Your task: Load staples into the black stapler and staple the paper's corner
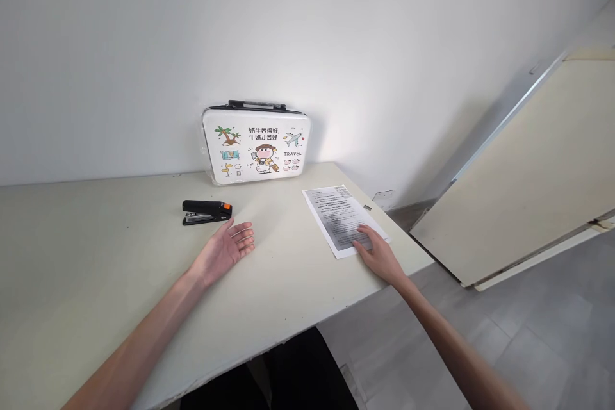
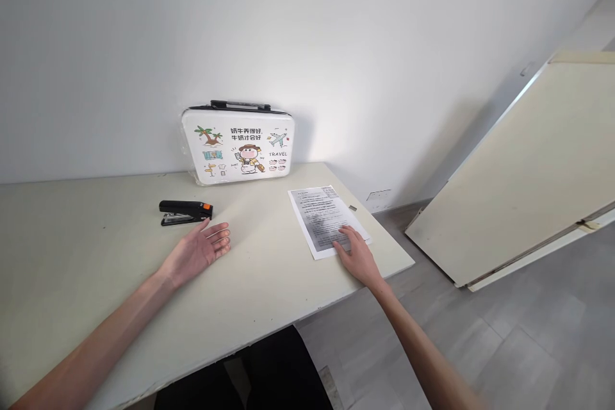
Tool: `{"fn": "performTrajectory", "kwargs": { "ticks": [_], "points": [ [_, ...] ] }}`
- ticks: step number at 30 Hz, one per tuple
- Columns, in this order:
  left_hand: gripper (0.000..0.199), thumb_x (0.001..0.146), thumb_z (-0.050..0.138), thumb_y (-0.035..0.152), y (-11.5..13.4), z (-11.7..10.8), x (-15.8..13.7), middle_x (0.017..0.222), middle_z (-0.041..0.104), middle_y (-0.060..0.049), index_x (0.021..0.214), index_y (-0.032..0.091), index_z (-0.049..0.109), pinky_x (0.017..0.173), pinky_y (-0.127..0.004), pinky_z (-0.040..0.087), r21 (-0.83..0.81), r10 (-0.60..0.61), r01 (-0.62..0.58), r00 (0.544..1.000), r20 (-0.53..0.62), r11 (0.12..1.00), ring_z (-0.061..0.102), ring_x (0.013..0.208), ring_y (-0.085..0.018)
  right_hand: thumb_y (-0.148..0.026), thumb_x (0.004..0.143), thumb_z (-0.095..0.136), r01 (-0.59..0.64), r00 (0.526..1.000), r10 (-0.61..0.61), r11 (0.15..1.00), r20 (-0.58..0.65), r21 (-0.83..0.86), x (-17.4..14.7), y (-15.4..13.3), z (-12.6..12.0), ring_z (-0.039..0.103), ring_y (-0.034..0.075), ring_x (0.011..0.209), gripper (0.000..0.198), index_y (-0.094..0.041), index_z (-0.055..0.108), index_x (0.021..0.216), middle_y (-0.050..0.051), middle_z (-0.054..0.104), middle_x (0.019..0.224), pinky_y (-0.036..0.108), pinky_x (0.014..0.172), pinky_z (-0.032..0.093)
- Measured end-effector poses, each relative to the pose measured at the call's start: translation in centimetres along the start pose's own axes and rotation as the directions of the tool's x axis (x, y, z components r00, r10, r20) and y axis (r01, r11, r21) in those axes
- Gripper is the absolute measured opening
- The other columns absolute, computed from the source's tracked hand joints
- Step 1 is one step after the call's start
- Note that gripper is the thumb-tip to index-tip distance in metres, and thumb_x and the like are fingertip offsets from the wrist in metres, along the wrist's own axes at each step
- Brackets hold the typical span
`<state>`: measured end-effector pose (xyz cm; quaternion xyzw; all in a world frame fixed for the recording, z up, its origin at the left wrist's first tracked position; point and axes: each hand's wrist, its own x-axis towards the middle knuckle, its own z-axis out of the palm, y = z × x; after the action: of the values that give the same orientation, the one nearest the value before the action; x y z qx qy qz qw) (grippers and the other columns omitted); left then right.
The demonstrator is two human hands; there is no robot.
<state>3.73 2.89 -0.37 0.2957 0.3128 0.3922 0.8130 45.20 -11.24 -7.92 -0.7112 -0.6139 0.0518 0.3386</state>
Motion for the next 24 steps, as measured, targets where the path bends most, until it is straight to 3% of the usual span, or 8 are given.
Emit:
{"fn": "performTrajectory", "kwargs": {
  "ticks": [3,9,13,19,24],
  "points": [
    [0.031,0.108,0.051,0.031,-0.1,0.0,0.0,0.094,0.071,-0.015,0.109,0.007,0.071,0.078,-0.035,0.062,0.006,0.002,-0.002,1.0,0.006,1.0,0.071,0.079,-0.021,-0.057,0.102,0.049,-0.003,1.0,0.003,1.0,-0.007,-0.001,-0.1,-0.2,-0.2,0.046,0.032,0.15,0.052,-0.022,0.056,0.14,0.015,0.057,0.154,0.055,0.123,0.04],
    [0.028,0.104,0.061,0.035,-0.6,-0.4,0.1,0.095,0.071,-0.012,0.108,0.01,0.073,0.081,-0.034,0.06,0.032,-0.003,0.002,1.0,0.017,0.999,0.07,0.083,-0.02,-0.057,0.104,0.046,-0.033,0.997,0.036,0.999,-0.072,0.042,-0.4,-1.2,-0.5,0.052,0.034,0.144,0.051,-0.024,0.054,0.141,0.015,0.056,0.154,0.052,0.101,0.058],
    [0.03,0.104,0.062,0.039,-0.9,-0.7,0.1,0.095,0.071,-0.01,0.108,0.011,0.073,0.082,-0.033,0.058,0.014,-0.016,0.016,1.0,0.012,1.0,0.069,0.083,-0.019,-0.052,0.105,0.047,0.049,0.996,-0.044,0.997,-0.082,0.063,0.5,-3.7,0.3,0.056,0.032,0.14,0.044,-0.024,0.056,0.138,0.014,0.061,0.147,0.054,0.111,0.051],
    [0.028,0.103,0.063,0.039,-1.2,0.0,-0.3,0.1,0.069,-0.01,0.105,0.012,0.072,0.082,-0.032,0.057,-0.015,0.013,-0.014,0.998,-0.067,1.0,0.067,0.083,-0.018,-0.038,0.105,0.049,0.207,0.975,-0.218,0.956,0.03,0.209,3.7,-11.2,4.3,0.061,0.028,0.132,0.029,-0.027,0.061,0.129,0.01,0.065,0.139,0.05,0.113,0.048],
    [0.038,0.097,0.067,0.053,-1.9,0.9,-1.2,0.078,0.054,0.0,0.088,0.016,0.066,0.054,-0.023,0.043,0.085,0.092,-0.098,0.993,0.067,0.992,0.047,0.057,-0.009,-0.036,0.102,0.054,0.21,0.927,-0.311,0.893,0.209,0.398,8.1,-17.7,10.4,0.071,0.021,0.101,0.024,-0.025,0.064,0.121,0.006,0.073,0.122,0.038,0.09,0.057]
  ]
}}
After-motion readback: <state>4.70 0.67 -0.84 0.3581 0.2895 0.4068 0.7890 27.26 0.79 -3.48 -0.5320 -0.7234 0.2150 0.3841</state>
